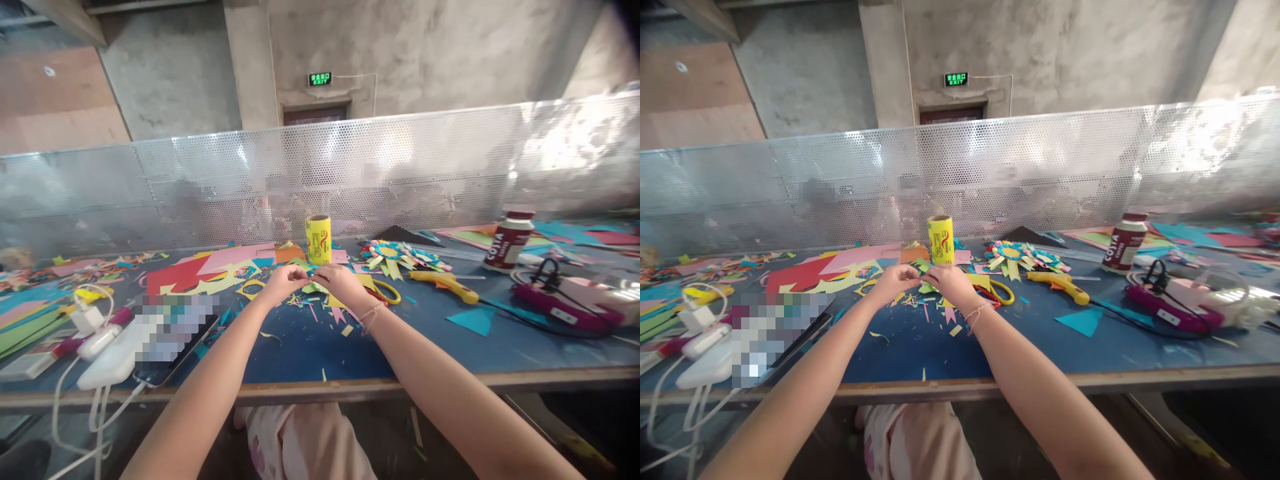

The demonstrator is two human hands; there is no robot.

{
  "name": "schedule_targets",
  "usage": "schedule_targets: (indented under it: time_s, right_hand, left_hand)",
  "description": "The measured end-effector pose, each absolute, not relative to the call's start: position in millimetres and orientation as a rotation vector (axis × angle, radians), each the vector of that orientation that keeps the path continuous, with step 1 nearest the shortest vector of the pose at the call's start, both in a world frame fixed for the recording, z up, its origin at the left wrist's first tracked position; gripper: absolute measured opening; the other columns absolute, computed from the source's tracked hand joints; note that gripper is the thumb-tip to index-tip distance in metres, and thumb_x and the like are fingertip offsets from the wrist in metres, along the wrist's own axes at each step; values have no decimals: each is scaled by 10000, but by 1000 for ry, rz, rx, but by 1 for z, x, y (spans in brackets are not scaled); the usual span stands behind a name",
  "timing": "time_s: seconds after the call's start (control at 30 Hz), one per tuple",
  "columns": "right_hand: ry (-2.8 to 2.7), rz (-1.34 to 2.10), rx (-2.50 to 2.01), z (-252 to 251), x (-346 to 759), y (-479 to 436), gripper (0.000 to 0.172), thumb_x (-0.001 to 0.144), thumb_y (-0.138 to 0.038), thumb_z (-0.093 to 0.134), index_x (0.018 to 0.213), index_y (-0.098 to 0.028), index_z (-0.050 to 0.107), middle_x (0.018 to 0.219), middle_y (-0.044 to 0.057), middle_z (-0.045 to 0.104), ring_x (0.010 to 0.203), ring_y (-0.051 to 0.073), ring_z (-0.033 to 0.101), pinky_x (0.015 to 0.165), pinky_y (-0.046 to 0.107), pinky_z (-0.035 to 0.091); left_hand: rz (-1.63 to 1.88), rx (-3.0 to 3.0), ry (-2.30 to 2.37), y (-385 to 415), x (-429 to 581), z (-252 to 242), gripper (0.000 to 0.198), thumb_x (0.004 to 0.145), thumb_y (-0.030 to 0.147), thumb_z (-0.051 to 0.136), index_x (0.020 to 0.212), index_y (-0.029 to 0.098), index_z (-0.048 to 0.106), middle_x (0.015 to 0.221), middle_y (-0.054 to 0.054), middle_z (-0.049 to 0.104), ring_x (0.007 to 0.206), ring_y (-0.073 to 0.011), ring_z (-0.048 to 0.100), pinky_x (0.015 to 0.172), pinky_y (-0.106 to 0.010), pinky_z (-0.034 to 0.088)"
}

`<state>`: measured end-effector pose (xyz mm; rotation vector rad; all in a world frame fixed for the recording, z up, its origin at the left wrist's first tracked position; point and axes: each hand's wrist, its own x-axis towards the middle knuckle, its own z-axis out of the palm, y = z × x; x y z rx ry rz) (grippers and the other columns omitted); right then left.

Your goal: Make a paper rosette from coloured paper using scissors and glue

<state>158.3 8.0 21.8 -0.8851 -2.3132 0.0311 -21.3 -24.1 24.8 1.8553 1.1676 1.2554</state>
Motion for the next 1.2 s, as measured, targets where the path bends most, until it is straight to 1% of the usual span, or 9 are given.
schedule_targets:
  time_s: [0.1, 0.27, 0.37, 0.53, 0.6, 0.7, 0.8, 0.93, 1.2]
  right_hand:
    - [-2347, -32, -882, 20, 158, 10, 380, 932, -409, 401, 781, -170, 654, 754, 77, 629, 760, 187, 578, 717, 293, 412]
    - [-2417, -86, -855, 20, 158, 9, 371, 921, -402, 437, 718, -169, 642, 739, 76, 624, 733, 184, 563, 704, 287, 395]
    - [-2439, -114, -873, 21, 157, 6, 379, 923, -404, 437, 713, -164, 643, 751, 84, 635, 733, 177, 563, 697, 278, 383]
    - [-2480, -157, -854, 23, 157, 5, 352, 921, -390, 459, 741, -156, 651, 768, 78, 657, 729, 154, 570, 671, 255, 362]
    - [-2495, -136, -824, 23, 158, 5, 320, 905, -381, 499, 735, -159, 655, 750, 60, 661, 705, 140, 570, 645, 242, 354]
    - [-2521, -77, -762, 24, 159, 5, 283, 891, -360, 528, 736, -168, 667, 742, 45, 670, 687, 128, 574, 622, 229, 353]
    - [-2553, -12, -699, 24, 160, 4, 249, 883, -335, 544, 758, -169, 681, 768, 49, 682, 704, 132, 586, 629, 226, 371]
    - [-2582, 70, -616, 23, 161, 7, 227, 874, -317, 555, 776, -163, 690, 749, 51, 677, 697, 134, 589, 642, 228, 396]
    - [-2604, 268, -535, 23, 162, 7, 219, 872, -305, 551, 811, -161, 704, 747, 44, 672, 676, 123, 584, 642, 225, 414]
  left_hand:
    - [1218, 1893, 1196, -24, -21, 26, 156, 635, 282, 720, 662, 159, 629, 631, -1, 600, 604, -117, 532, 592, -238, 399]
    - [1129, 1836, 1213, -23, -20, 26, 190, 572, 295, 755, 609, 156, 630, 576, -1, 598, 551, -116, 516, 557, -242, 388]
    - [1074, 1815, 1221, -21, -22, 24, 202, 547, 284, 769, 592, 152, 625, 558, 4, 590, 532, -110, 505, 547, -242, 378]
    - [941, 1803, 1126, -18, -30, 21, 203, 606, 293, 746, 638, 139, 618, 577, 8, 585, 566, -108, 521, 594, -252, 396]
    - [863, 1747, 1038, -18, -33, 20, 233, 615, 311, 751, 650, 132, 606, 584, 12, 579, 583, -103, 523, 623, -258, 404]
    - [771, 1611, 949, -19, -34, 20, 294, 589, 328, 783, 646, 122, 582, 581, 21, 562, 583, -91, 514, 640, -265, 403]
    - [723, 1517, 907, -21, -34, 18, 322, 561, 321, 811, 658, 113, 585, 600, 19, 564, 595, -87, 519, 658, -273, 408]
    - [690, 1473, 880, -20, -34, 15, 344, 524, 313, 836, 683, 113, 608, 627, 20, 573, 598, -88, 526, 657, -280, 417]
    - [629, 1437, 833, -19, -33, 13, 336, 553, 312, 830, 732, 120, 621, 657, 25, 565, 614, -80, 525, 664, -270, 413]
